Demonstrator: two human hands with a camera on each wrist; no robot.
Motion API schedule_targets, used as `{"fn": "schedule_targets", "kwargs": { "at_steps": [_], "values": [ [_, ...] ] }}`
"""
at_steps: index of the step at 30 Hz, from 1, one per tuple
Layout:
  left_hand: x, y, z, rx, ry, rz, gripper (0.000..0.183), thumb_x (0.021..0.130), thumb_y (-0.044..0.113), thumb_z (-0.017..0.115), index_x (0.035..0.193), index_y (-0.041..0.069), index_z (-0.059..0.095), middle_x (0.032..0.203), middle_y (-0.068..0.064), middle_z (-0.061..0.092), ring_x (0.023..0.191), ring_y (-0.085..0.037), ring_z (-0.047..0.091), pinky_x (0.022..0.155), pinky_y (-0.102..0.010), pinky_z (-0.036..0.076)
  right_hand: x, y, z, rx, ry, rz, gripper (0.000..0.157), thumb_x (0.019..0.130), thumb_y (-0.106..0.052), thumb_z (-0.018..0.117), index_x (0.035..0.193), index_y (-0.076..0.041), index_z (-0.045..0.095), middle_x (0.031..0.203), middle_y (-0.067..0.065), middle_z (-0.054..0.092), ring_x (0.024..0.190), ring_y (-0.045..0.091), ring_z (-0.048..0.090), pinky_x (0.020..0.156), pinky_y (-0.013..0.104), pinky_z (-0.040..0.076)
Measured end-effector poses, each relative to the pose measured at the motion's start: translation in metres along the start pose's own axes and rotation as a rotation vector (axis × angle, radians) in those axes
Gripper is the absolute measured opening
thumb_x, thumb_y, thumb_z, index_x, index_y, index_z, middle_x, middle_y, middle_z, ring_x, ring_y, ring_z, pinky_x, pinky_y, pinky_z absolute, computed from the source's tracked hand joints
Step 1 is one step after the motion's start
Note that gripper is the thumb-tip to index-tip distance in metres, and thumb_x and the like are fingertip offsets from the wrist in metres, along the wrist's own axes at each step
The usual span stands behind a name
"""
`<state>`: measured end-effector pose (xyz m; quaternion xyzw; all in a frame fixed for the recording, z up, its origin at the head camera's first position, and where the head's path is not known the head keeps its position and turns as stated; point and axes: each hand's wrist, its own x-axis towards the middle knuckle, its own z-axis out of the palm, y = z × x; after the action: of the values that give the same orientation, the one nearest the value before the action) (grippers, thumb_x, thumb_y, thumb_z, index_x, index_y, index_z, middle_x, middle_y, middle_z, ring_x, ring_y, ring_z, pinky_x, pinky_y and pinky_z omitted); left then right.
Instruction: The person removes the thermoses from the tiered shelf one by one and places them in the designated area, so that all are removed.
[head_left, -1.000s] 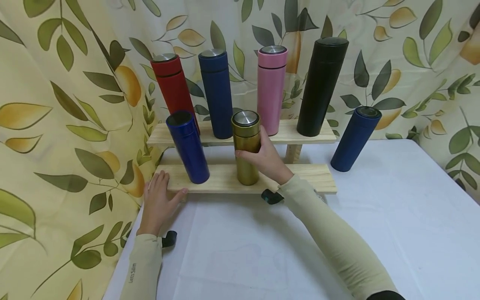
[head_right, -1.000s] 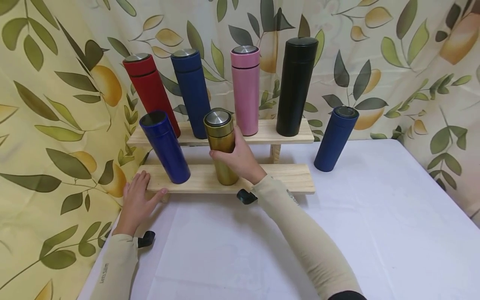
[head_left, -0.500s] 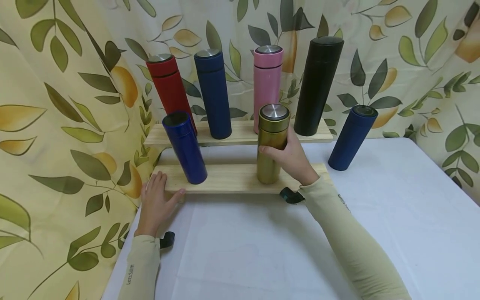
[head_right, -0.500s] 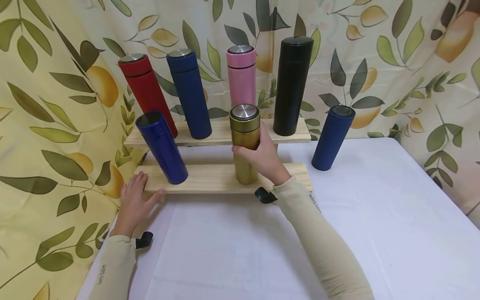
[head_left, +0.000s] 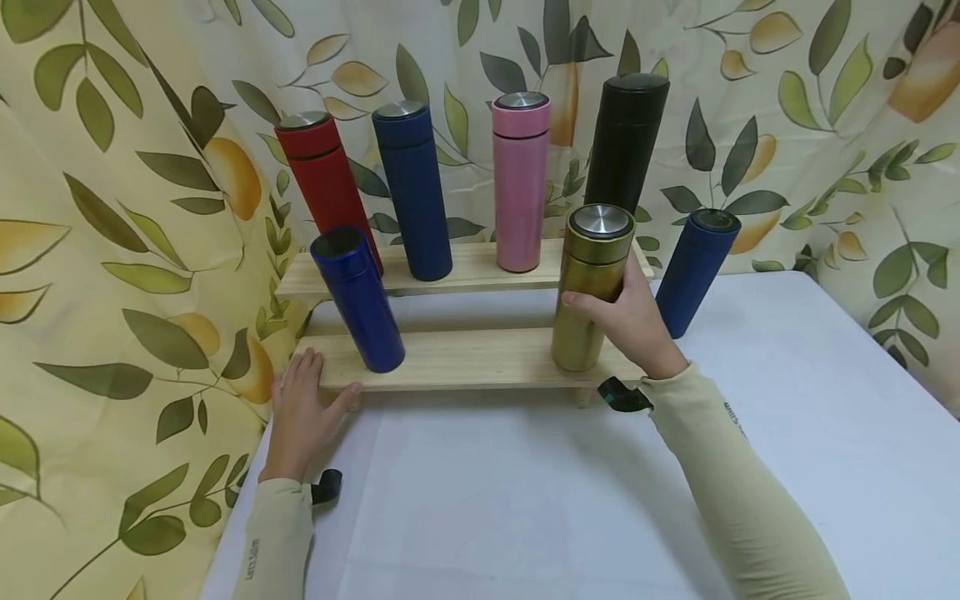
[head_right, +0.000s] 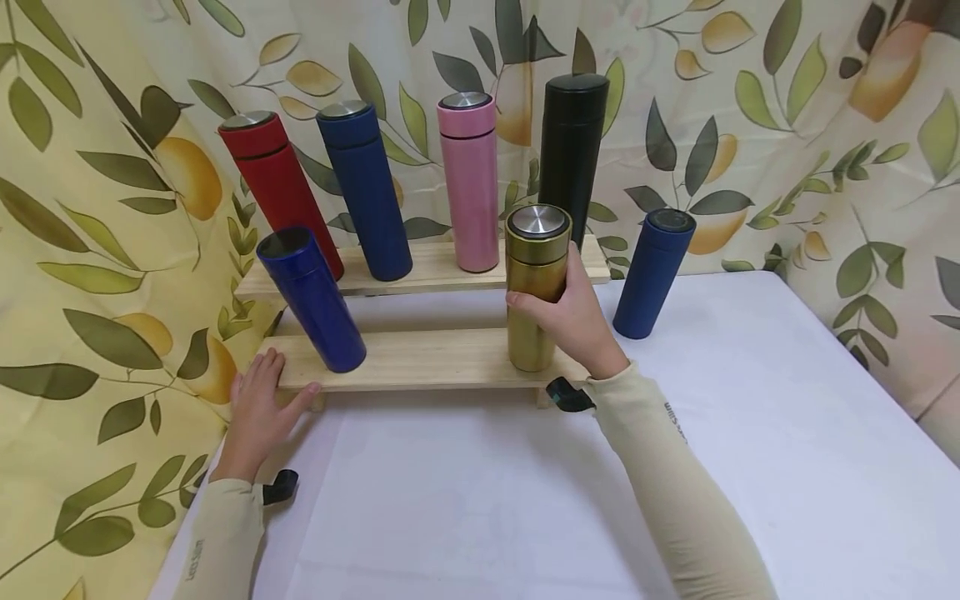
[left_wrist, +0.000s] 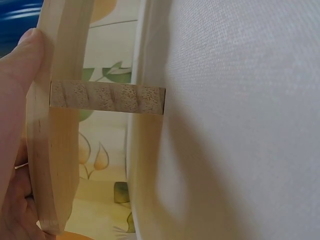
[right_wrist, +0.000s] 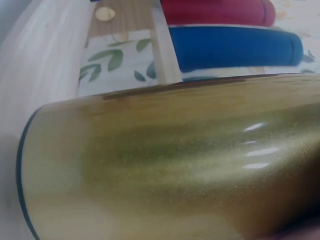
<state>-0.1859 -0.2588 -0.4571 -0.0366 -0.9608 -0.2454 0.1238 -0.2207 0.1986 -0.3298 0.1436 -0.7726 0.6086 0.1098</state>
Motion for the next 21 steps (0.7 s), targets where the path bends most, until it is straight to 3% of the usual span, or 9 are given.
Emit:
{"fn": "schedule_targets", "kwargs": {
  "at_steps": [6, 14, 21],
  "values": [
    [-0.002, -0.003, 0.001, -0.01, 0.003, 0.002, 0.093, 0.103, 0.053, 0.067, 0.159, -0.014, 0.035, 0.169, -0.032, 0.027, 0.159, -0.048, 0.016, 0.126, -0.065, 0.001, -0.007, 0.003, -0.024, -0.052, 0.05, -0.022, 0.08, 0.094, -0.015, 0.076, 0.16, -0.015, 0.031, 0.141, 0.005, 0.049, 0.126, 0.022, 0.05, 0.106, 0.052, 0.043],
    [-0.003, -0.002, 0.002, -0.014, 0.0, -0.011, 0.094, 0.102, 0.052, 0.068, 0.159, -0.014, 0.034, 0.17, -0.032, 0.026, 0.159, -0.048, 0.015, 0.126, -0.065, 0.0, -0.018, 0.009, -0.058, -0.103, 0.132, 0.014, 0.079, 0.097, -0.015, 0.074, 0.162, -0.025, 0.03, 0.139, -0.001, 0.049, 0.127, 0.022, 0.051, 0.108, 0.067, 0.044],
    [-0.002, -0.001, 0.001, -0.009, 0.009, 0.003, 0.094, 0.102, 0.052, 0.068, 0.159, -0.014, 0.035, 0.17, -0.032, 0.026, 0.159, -0.048, 0.017, 0.126, -0.066, 0.001, -0.027, 0.014, -0.084, -0.146, 0.198, 0.052, 0.068, 0.098, -0.017, 0.072, 0.155, -0.029, 0.037, 0.135, -0.005, 0.05, 0.123, 0.019, 0.051, 0.101, 0.051, 0.045]
  ]
}}
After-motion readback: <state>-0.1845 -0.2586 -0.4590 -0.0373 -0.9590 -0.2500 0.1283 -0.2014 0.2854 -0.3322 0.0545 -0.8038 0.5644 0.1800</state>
